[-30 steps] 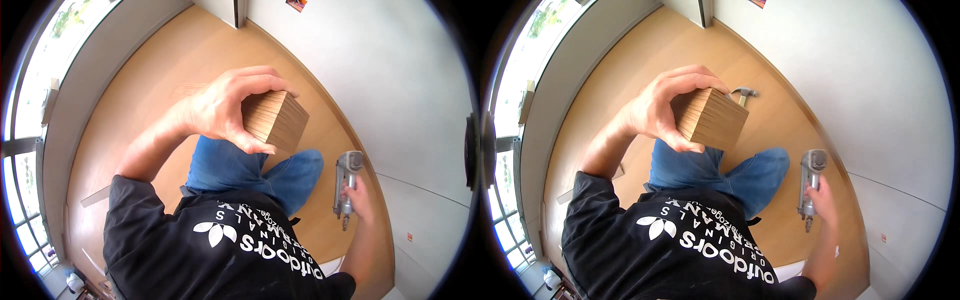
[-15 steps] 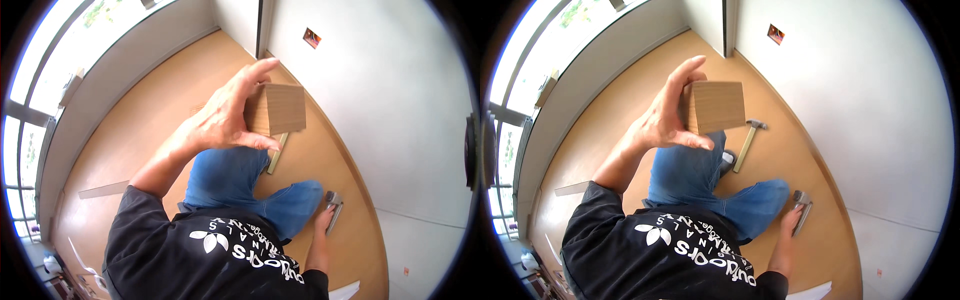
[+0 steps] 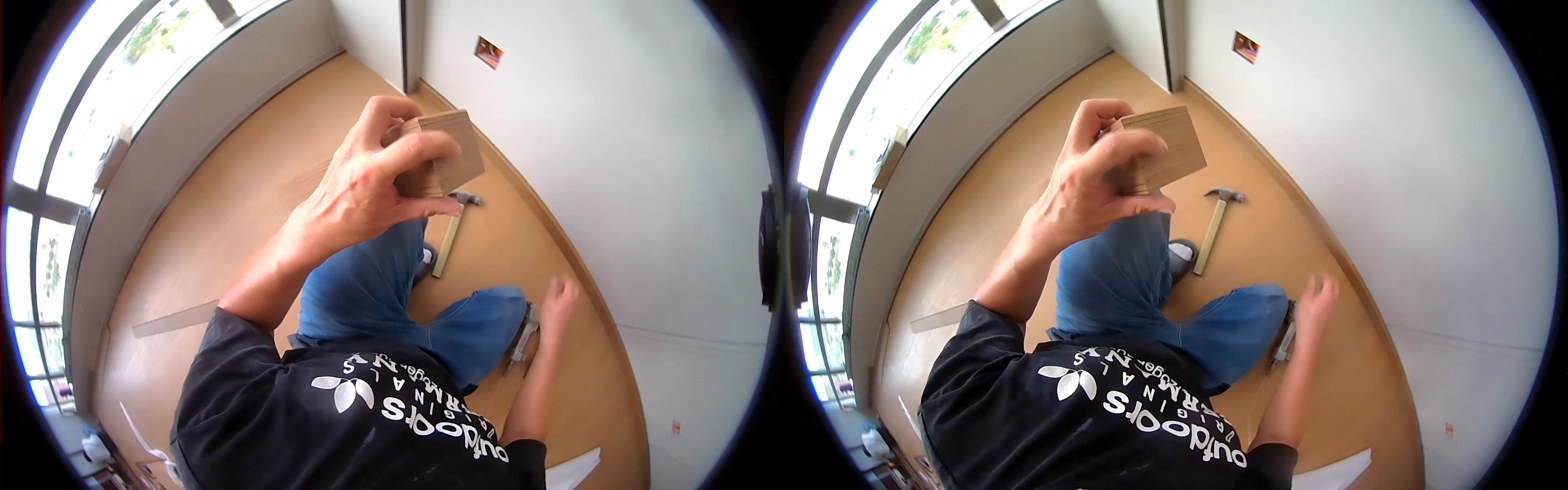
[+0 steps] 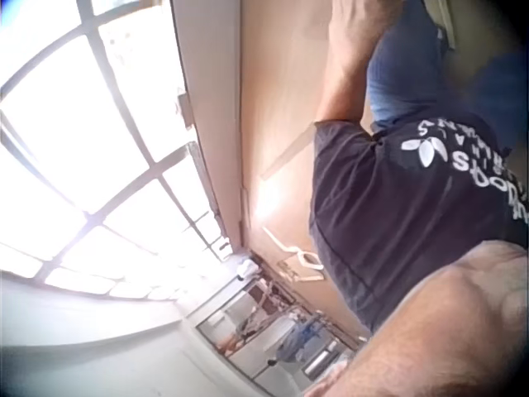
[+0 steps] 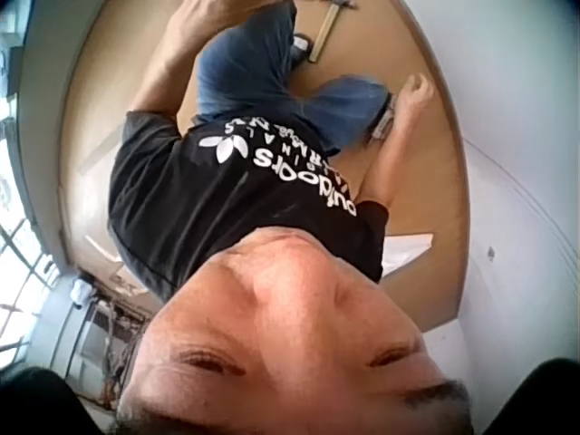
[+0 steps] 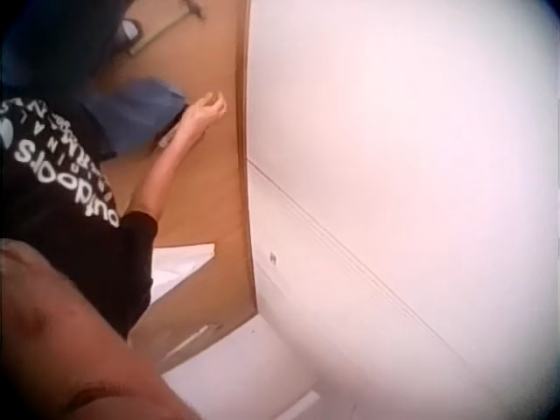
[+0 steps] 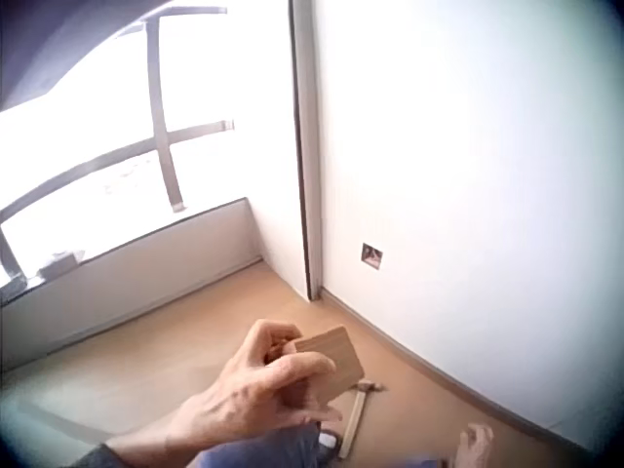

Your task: The person installs wood trim along the base and corners of a wall. The person positions sections of trim, uses a hammer to set them, and then uses a pneumatic nail gun to secure the wood to the wall and to other pieces of trim.

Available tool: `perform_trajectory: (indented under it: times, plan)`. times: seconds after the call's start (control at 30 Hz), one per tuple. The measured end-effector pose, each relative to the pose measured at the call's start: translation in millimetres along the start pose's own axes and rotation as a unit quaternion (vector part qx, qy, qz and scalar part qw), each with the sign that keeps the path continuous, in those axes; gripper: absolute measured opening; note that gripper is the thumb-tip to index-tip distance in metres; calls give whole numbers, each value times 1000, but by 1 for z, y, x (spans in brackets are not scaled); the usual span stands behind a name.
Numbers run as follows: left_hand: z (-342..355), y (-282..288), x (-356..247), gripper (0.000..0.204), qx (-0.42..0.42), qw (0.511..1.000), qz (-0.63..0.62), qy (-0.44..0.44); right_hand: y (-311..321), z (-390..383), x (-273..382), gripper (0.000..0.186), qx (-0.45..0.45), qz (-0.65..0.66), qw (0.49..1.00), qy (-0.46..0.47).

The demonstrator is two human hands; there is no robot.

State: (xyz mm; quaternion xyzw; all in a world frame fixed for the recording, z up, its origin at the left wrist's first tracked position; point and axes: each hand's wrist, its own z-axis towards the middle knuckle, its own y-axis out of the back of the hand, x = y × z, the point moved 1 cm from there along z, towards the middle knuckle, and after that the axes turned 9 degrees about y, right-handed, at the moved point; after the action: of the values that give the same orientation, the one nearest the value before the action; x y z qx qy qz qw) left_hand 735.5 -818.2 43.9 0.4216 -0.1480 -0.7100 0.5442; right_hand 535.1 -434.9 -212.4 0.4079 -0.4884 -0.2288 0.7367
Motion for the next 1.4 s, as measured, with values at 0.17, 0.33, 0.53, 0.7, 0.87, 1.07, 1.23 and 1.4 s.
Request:
perform_trajectory:
  times: [0.17, 0.33, 0.53, 0.7, 0.87, 1.07, 1.23, 1.4]
  plan:
    - [0, -27, -20, 114, -28, 998, 29, 44, 85, 14, 257, 33, -108, 189, 902, 373]
    - [-3, -35, -26, 119, -73, 997, -7, 28, 61, 20, 305, 46, -139, 238, 868, 414]
    - [-9, -27, -22, 121, -73, 997, 3, 6, 49, 10, 299, 30, -252, 189, 843, 436]
    - [-18, -25, -20, 110, -96, 994, 55, -19, 45, 14, 309, 54, -205, 221, 852, 427]
    - [-46, -11, -36, 76, 13, 987, 126, -104, 27, 1, 297, 96, 42, 495, 828, 260]
    - [-71, 64, -7, 70, 131, 981, 141, 18, 16, -15, 294, 105, 111, 534, 798, 255]
    - [-112, 133, 17, 45, 174, 964, 168, 112, 20, -16, 336, 105, 177, 494, 778, 346]
    - [-80, 139, 38, 36, 173, 953, 245, 46, 33, 24, 390, 87, -40, 216, 781, 585]
